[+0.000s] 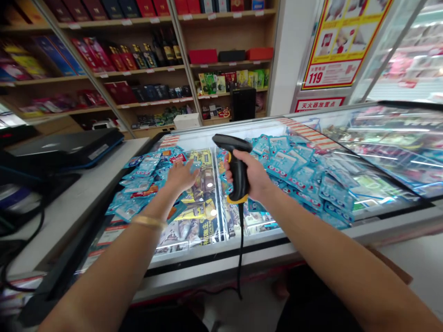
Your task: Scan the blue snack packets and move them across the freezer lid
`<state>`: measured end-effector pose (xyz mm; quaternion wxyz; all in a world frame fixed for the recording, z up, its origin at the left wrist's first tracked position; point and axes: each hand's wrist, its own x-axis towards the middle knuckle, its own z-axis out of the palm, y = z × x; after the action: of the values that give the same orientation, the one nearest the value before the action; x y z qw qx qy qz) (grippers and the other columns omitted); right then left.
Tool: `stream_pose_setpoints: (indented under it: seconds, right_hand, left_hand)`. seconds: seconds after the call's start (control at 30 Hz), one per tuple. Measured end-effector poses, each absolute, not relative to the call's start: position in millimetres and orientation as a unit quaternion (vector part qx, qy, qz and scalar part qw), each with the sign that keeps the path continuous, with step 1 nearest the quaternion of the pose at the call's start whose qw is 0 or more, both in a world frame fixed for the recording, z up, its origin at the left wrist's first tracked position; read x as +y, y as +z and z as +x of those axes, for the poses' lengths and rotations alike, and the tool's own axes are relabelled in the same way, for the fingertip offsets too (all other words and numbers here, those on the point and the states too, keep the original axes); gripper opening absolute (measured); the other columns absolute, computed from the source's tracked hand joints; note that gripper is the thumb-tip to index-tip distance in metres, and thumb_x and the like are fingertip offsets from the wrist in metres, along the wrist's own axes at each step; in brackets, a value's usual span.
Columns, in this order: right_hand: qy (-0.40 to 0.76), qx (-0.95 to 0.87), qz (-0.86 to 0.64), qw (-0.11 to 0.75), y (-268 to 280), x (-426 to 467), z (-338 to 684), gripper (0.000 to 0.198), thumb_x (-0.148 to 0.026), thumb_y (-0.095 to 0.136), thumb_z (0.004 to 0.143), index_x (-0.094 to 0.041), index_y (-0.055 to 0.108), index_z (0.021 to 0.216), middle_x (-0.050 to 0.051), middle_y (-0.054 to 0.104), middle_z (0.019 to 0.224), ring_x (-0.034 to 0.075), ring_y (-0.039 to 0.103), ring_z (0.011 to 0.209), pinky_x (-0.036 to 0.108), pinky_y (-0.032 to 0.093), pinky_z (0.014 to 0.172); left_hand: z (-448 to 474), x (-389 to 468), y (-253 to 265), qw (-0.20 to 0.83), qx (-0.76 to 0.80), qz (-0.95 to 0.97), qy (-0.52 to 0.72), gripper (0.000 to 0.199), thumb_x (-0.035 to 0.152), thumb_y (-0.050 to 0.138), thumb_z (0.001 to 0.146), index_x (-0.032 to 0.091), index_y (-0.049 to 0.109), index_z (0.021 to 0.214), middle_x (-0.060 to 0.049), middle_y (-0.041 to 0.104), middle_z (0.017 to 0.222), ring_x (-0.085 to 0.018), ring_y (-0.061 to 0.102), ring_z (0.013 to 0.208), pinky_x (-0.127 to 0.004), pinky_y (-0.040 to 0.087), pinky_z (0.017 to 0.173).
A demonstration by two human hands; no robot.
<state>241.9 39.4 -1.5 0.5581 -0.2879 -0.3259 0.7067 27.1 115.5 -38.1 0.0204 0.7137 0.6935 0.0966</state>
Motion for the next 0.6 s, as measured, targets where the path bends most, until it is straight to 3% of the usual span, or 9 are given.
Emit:
stream_pose_setpoints:
  seconds: [0.1,0.2,0.3,0.4,0.6]
  right_hand:
    - [0.744,-0.309,-0.293,0.514,-16.0,45.5,217.8,0.019,-0.035,0.061,0.078,-0.017,0.06,0.082,0.001,0.058,0.065,0.01,0.05,0.051,0.02,0.041,0.045]
    - [0.761,-0.297,-0.307,0.488,-28.5,43.6,216.6,0.02,-0.036,0.062,0.077,-0.016,0.06,0.082,0.001,0.058,0.064,0.01,0.05,0.051,0.02,0.042,0.045]
    - [0.762,-0.287,-0.325,0.481,-34.7,40.4,223.1,0.021,-0.035,0.062,0.077,-0.016,0.061,0.083,0.002,0.059,0.065,0.01,0.05,0.05,0.019,0.042,0.045]
    - [0.761,-0.287,-0.326,0.482,-35.1,39.3,226.2,0.022,-0.035,0.061,0.076,-0.015,0.063,0.084,0.002,0.059,0.065,0.009,0.049,0.05,0.019,0.042,0.045]
    - [0.758,-0.3,-0.305,0.493,-29.7,35.4,226.1,0.024,-0.038,0.066,0.072,-0.015,0.064,0.081,0.002,0.06,0.067,0.009,0.049,0.05,0.02,0.042,0.044]
  left_hand:
    - [28.0,107.1,-43.5,0.0,0.681,0.729,0.064,0.047,0.038,0.035,0.097,0.026,0.056,0.138,-0.017,0.053,0.144,-0.038,0.037,0.141,-0.059,0.029,0.112]
    - [26.7,92.6,-40.3,-0.028,0.657,0.75,0.067,0.04,0.033,0.045,0.093,0.026,0.066,0.126,-0.015,0.066,0.127,-0.037,0.052,0.128,-0.053,0.037,0.108]
    - [20.8,84.6,-34.9,-0.017,0.667,0.742,0.068,0.052,0.032,0.056,0.087,0.024,0.055,0.138,-0.015,0.064,0.129,-0.033,0.06,0.119,-0.043,0.045,0.099]
    - [15.5,88.4,-32.9,-0.014,0.687,0.725,0.052,0.071,0.043,0.062,0.083,0.016,0.042,0.146,-0.019,0.06,0.134,-0.034,0.055,0.125,-0.041,0.045,0.1]
    - [11.3,103.7,-28.9,0.055,0.709,0.703,0.009,0.06,0.053,0.069,0.075,0.016,0.061,0.121,-0.018,0.066,0.123,-0.037,0.058,0.118,-0.041,0.047,0.094]
